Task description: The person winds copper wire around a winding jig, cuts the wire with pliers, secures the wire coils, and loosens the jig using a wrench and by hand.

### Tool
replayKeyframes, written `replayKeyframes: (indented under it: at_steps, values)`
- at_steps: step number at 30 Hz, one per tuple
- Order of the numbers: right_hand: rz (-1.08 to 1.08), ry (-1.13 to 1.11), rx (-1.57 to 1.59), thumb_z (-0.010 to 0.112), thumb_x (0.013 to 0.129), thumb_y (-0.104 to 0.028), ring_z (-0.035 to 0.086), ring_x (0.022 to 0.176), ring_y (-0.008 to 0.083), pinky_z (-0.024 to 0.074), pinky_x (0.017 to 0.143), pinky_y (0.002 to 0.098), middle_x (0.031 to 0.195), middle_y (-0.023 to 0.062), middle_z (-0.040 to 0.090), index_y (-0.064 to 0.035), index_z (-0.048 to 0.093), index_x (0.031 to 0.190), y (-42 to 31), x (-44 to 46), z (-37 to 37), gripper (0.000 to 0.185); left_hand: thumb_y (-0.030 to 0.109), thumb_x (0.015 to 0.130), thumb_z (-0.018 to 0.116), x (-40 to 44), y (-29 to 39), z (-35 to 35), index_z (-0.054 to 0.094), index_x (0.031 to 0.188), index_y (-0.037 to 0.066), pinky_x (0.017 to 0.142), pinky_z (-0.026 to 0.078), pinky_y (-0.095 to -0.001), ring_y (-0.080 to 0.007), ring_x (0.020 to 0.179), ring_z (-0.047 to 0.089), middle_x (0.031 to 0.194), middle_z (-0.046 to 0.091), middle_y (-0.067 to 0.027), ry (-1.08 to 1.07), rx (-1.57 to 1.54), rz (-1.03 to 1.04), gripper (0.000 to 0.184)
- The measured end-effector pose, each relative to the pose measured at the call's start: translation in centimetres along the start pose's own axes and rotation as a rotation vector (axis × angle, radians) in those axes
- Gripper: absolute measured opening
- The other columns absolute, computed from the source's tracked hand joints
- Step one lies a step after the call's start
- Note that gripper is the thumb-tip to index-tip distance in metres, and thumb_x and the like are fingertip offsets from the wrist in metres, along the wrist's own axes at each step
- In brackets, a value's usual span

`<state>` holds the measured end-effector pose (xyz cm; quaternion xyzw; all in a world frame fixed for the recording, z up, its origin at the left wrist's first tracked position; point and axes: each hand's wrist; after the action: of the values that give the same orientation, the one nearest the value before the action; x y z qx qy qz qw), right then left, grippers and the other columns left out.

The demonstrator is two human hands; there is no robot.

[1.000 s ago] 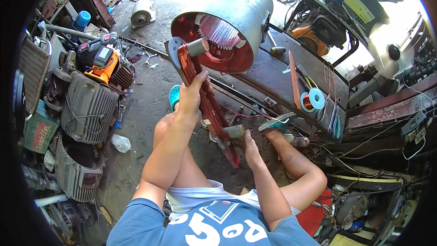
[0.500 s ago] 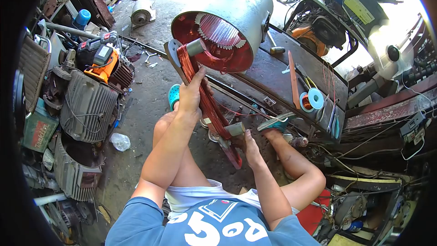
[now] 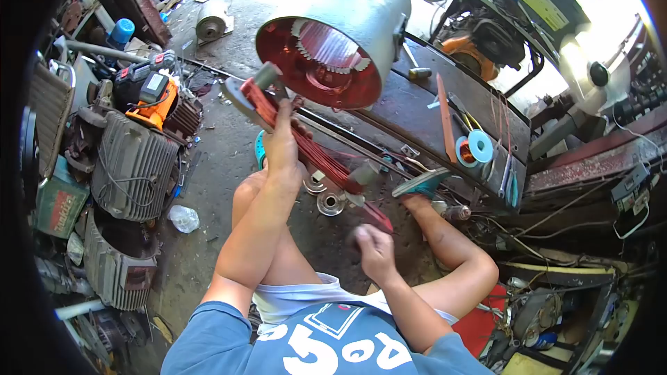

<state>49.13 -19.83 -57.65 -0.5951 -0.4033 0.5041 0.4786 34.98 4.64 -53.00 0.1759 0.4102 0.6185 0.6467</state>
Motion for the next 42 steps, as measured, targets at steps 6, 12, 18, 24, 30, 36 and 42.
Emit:
replayKeyframes:
  at_steps: [6,12,18,24,30,36,42]
  values:
    - [0.436,-0.194,1.097,0.045,0.104,-0.046,0.058,0.085,0.0213,0.0461,0.080,0.0347,0.093,0.0062,0.061,-0.0089,0.061,0.103,3.5,6.6,2.7,0.040,0.049,0.096,0.072,0.2,-0.6,-0.1,0.062,0.095,0.011,0.070,0.055,-0.0368,-0.0177,0.075,0.065,0.081,0.065,-0.0035,0.058,-0.161,-0.177,0.040]
    - [0.353,-0.271,1.486,0.057,0.091,-0.039,0.040,0.073,0.0168,0.0330,0.069,0.0314,0.082,0.0006,0.040,-0.0115,0.049,0.090,-1.0,8.0,2.7,0.029,0.050,0.099,0.066,2.9,-1.6,-1.9,0.062,0.102,0.018,0.075,0.055,-0.0398,-0.0169,0.074,0.061,0.080,0.061,0.0020,-0.017,-0.278,-0.284,0.033]
    - [0.298,-0.408,1.731,0.071,0.084,-0.032,0.036,0.067,0.0132,0.0332,0.066,0.0291,0.075,-0.0022,0.036,-0.0109,0.050,0.085,-1.7,7.5,3.7,0.030,0.050,0.101,0.062,1.3,0.3,-0.5,0.050,0.084,0.015,0.073,0.050,-0.0373,-0.0156,0.068,0.055,0.071,0.053,0.0025,-0.061,-0.316,-0.310,0.040]
    - [0.293,0.042,1.490,0.046,0.109,-0.049,0.034,0.066,0.0132,0.0329,0.066,0.0293,0.072,-0.0030,0.031,-0.0155,0.043,0.079,-4.4,8.5,5.5,0.044,0.052,0.100,0.061,2.6,-0.3,-1.2,0.053,0.084,0.011,0.076,0.053,-0.0404,-0.0189,0.069,0.059,0.071,0.056,0.0002,0.034,-0.285,-0.327,0.045]
    - [0.154,0.252,1.327,0.043,0.110,-0.048,0.036,0.065,0.0141,0.0346,0.068,0.0309,0.070,-0.0026,0.033,-0.0158,0.043,0.080,-5.8,10.2,7.4,0.044,0.055,0.101,0.056,3.7,-0.3,-1.3,0.051,0.081,0.009,0.076,0.056,-0.0409,-0.0221,0.067,0.059,0.071,0.056,-0.0028,0.164,-0.303,-0.390,0.050]
    - [0.070,-0.362,0.079,0.052,0.107,-0.046,0.057,0.082,0.0206,0.0490,0.079,0.0401,0.087,0.0082,0.062,-0.0010,0.061,0.099,0.7,7.7,-3.6,0.047,0.052,0.099,0.062,3.0,2.1,-1.2,0.050,0.084,0.010,0.073,0.055,-0.0387,-0.0199,0.067,0.057,0.074,0.054,-0.0012,0.116,-0.369,-0.314,0.046]
    - [0.687,0.189,-1.074,0.070,0.086,-0.038,0.072,0.100,0.0388,0.0552,0.088,0.0479,0.101,0.0244,0.074,-0.0021,0.076,0.102,-3.2,5.6,-26.3,0.040,0.049,0.099,0.066,2.2,2.5,-0.4,0.053,0.086,0.018,0.062,0.051,-0.0341,-0.0149,0.059,0.054,0.069,0.054,0.0031,0.160,-0.241,-0.118,0.036]
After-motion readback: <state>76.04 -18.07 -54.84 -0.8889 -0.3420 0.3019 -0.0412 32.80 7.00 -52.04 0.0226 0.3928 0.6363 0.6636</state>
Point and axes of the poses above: each hand's wrist, its own x-axis towards the middle knuckle, its own z-axis out of the palm, y = z × x
